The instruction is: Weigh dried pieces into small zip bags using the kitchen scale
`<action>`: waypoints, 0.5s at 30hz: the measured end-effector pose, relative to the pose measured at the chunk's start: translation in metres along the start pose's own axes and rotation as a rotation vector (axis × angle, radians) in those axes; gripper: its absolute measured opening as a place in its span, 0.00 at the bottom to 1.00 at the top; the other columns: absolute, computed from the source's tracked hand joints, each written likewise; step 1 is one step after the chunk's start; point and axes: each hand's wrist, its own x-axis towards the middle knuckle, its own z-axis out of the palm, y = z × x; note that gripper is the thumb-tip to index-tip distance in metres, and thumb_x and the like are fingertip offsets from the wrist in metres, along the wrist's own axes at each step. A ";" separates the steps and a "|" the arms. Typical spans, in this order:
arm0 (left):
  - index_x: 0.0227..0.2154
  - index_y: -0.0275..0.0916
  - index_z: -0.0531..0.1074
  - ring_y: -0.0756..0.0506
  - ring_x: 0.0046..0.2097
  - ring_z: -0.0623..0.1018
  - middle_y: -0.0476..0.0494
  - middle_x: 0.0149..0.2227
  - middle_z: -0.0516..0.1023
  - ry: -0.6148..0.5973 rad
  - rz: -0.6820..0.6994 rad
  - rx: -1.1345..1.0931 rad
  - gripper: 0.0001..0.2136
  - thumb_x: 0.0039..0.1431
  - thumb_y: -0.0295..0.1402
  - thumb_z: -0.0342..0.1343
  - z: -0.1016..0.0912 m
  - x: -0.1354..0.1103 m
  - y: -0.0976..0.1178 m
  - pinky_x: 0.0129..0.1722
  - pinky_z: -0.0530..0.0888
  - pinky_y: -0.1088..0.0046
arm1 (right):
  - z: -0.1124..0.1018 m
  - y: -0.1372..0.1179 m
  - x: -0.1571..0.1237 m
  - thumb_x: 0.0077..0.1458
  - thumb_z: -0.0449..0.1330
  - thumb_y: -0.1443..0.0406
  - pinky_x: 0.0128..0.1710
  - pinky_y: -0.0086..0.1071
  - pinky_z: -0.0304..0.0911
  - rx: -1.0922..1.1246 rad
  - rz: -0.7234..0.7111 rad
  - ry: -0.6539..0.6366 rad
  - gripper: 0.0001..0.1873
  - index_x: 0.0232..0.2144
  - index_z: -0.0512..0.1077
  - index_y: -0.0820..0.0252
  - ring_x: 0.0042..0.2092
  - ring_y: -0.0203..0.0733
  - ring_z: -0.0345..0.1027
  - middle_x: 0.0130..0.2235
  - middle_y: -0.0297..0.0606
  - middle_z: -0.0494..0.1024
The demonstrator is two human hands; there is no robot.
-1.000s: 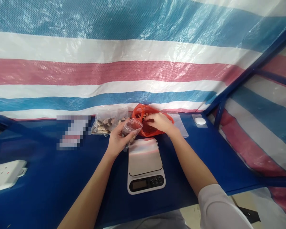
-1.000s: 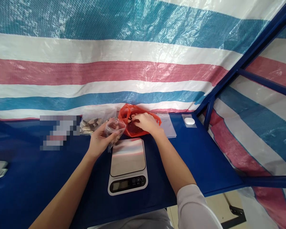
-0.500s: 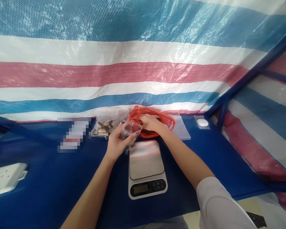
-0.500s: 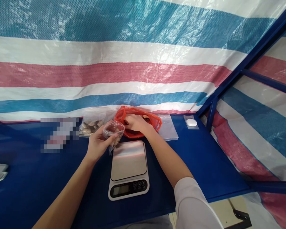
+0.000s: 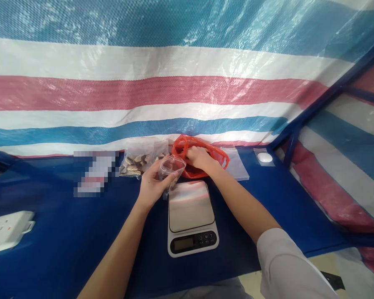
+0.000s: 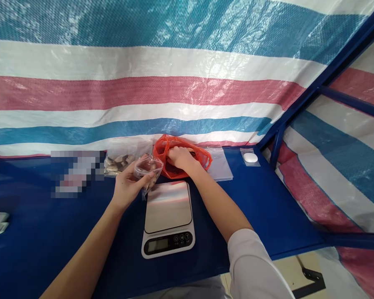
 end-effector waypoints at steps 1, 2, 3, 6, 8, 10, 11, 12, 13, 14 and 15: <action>0.50 0.42 0.78 0.35 0.61 0.75 0.39 0.56 0.79 -0.002 0.001 0.003 0.20 0.56 0.43 0.66 0.000 0.000 0.000 0.65 0.69 0.53 | 0.000 0.000 -0.001 0.67 0.52 0.63 0.45 0.40 0.69 0.005 0.006 0.014 0.17 0.46 0.80 0.61 0.46 0.55 0.78 0.45 0.52 0.83; 0.49 0.42 0.78 0.35 0.62 0.74 0.39 0.57 0.78 -0.002 0.003 0.003 0.20 0.56 0.43 0.66 0.000 0.000 -0.001 0.65 0.69 0.53 | -0.001 0.001 -0.003 0.67 0.52 0.62 0.46 0.40 0.68 0.015 0.017 0.031 0.17 0.45 0.80 0.61 0.46 0.55 0.78 0.45 0.52 0.83; 0.49 0.42 0.78 0.35 0.63 0.74 0.39 0.57 0.78 -0.001 0.004 0.001 0.19 0.56 0.43 0.66 0.000 0.000 -0.001 0.66 0.68 0.53 | -0.002 0.002 -0.005 0.67 0.52 0.61 0.47 0.40 0.68 0.034 0.027 0.047 0.18 0.45 0.80 0.61 0.47 0.54 0.78 0.45 0.51 0.83; 0.48 0.41 0.79 0.35 0.62 0.75 0.39 0.56 0.79 0.003 0.005 -0.008 0.18 0.56 0.44 0.66 0.001 0.000 -0.001 0.66 0.68 0.52 | -0.006 0.005 -0.014 0.67 0.55 0.60 0.51 0.36 0.66 0.126 0.051 0.084 0.16 0.47 0.80 0.58 0.49 0.49 0.77 0.46 0.47 0.83; 0.48 0.41 0.79 0.36 0.59 0.77 0.39 0.55 0.80 -0.001 0.001 -0.010 0.19 0.56 0.44 0.66 0.002 0.000 -0.001 0.64 0.70 0.52 | -0.008 0.006 -0.022 0.66 0.57 0.60 0.52 0.34 0.65 0.197 0.074 0.114 0.14 0.48 0.80 0.55 0.50 0.46 0.77 0.47 0.43 0.84; 0.49 0.41 0.79 0.36 0.59 0.77 0.39 0.55 0.80 -0.004 -0.009 -0.012 0.20 0.56 0.44 0.66 0.002 0.000 -0.001 0.63 0.71 0.53 | -0.009 0.008 -0.029 0.65 0.60 0.60 0.52 0.33 0.66 0.266 0.110 0.156 0.13 0.47 0.81 0.53 0.49 0.45 0.77 0.47 0.41 0.84; 0.49 0.41 0.79 0.36 0.59 0.77 0.39 0.55 0.79 -0.005 -0.014 -0.014 0.20 0.56 0.44 0.66 0.002 0.000 -0.001 0.63 0.71 0.54 | -0.010 0.009 -0.033 0.64 0.61 0.60 0.51 0.33 0.66 0.302 0.125 0.181 0.12 0.46 0.82 0.52 0.49 0.45 0.78 0.46 0.39 0.84; 0.50 0.41 0.79 0.36 0.60 0.76 0.39 0.56 0.79 -0.004 -0.018 -0.017 0.21 0.56 0.44 0.66 0.003 0.000 0.000 0.64 0.71 0.54 | -0.012 0.010 -0.037 0.63 0.62 0.60 0.50 0.33 0.67 0.340 0.132 0.207 0.11 0.45 0.82 0.51 0.48 0.45 0.78 0.46 0.38 0.85; 0.50 0.40 0.79 0.36 0.61 0.76 0.39 0.57 0.78 -0.003 -0.019 -0.020 0.21 0.56 0.44 0.66 0.003 -0.001 0.000 0.64 0.70 0.54 | -0.014 0.011 -0.041 0.62 0.63 0.61 0.48 0.33 0.68 0.377 0.133 0.230 0.11 0.44 0.83 0.51 0.48 0.46 0.78 0.46 0.37 0.85; 0.50 0.40 0.78 0.36 0.61 0.75 0.38 0.58 0.78 -0.003 -0.019 -0.022 0.21 0.56 0.44 0.66 0.003 -0.001 0.001 0.65 0.69 0.54 | -0.018 0.013 -0.045 0.61 0.64 0.61 0.47 0.33 0.69 0.413 0.127 0.250 0.10 0.43 0.83 0.50 0.47 0.46 0.79 0.46 0.36 0.85; 0.51 0.40 0.78 0.35 0.61 0.75 0.38 0.58 0.78 -0.005 -0.016 -0.022 0.22 0.55 0.45 0.66 0.004 -0.001 0.002 0.65 0.69 0.54 | -0.021 0.014 -0.049 0.61 0.64 0.63 0.47 0.33 0.69 0.444 0.118 0.263 0.09 0.42 0.83 0.50 0.46 0.46 0.79 0.45 0.35 0.85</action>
